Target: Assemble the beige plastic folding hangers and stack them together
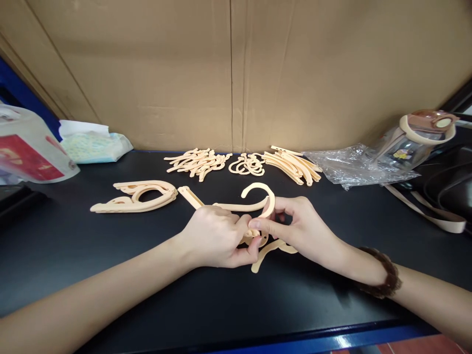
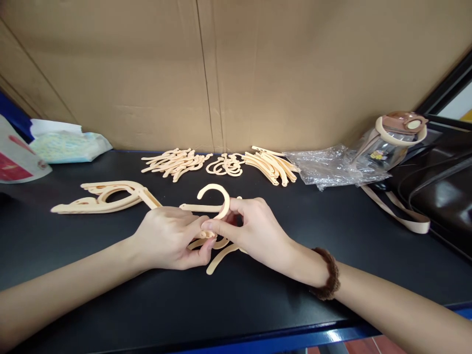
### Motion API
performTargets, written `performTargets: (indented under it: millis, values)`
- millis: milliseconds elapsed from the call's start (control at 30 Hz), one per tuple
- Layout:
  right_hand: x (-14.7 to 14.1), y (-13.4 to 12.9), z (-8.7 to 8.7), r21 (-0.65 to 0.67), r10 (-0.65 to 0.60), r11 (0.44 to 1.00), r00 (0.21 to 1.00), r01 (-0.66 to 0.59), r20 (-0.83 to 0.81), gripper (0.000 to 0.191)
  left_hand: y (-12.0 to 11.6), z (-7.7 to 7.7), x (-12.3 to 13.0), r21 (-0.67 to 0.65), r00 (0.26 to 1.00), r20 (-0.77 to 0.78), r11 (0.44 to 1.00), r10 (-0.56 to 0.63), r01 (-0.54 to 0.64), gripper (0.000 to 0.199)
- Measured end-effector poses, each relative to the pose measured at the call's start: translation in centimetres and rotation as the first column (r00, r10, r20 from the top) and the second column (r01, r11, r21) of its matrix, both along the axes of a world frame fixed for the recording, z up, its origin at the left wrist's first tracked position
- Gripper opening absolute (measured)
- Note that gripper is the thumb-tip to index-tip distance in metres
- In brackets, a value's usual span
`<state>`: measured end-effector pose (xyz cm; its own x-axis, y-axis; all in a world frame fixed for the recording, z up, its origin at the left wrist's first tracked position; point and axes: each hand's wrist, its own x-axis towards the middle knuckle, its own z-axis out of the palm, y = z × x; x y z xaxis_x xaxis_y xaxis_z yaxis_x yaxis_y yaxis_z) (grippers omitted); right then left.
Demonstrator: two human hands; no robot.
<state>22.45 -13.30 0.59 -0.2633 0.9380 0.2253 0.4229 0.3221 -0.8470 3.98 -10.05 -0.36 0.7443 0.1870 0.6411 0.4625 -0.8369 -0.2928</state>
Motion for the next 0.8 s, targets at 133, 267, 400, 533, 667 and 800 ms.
performTargets:
  millis: [133, 267, 400, 533, 667, 800]
  values:
    - [0.0, 0.1, -0.1, 0.137, 0.018, 0.99, 0.998, -0.027, 0.064, 0.02, 0.0, -0.1, 0.2, -0.065, 0.999, 0.009, 0.997, 0.031, -0.031, 0.022]
    - [0.5, 0.5, 0.3, 0.203, 0.004, 0.979, 0.998, -0.015, 0.055, 0.021, 0.2, 0.5, -0.4, -0.086, 0.993, -0.04, 0.99, 0.109, -0.112, 0.02]
    - [2.0, 1.4, 1.0, 0.283, -0.064, 0.959, 0.987, 0.021, 0.144, 0.029, 0.6, 1.5, -1.4, -0.102, 0.98, -0.009, 0.974, 0.201, -0.201, 0.019]
    - [3.6, 2.8, 0.6, 0.395, -0.166, 0.919, 0.901, -0.006, 0.4, 0.019, 1.4, 2.2, -2.2, -0.29, 0.926, 0.015, 0.888, 0.378, -0.358, 0.025]
    - [4.5, 3.8, -0.6, 0.304, -0.074, 0.943, 0.801, -0.138, 0.594, 0.024, 2.1, 2.4, -2.5, -0.455, 0.889, -0.008, 0.79, 0.457, -0.41, 0.029]
    - [4.4, 3.8, -0.6, 0.294, -0.049, 0.947, 0.843, -0.132, 0.535, 0.018, 2.7, 2.3, -2.8, -0.567, 0.893, -0.006, 0.734, 0.45, -0.374, 0.03]
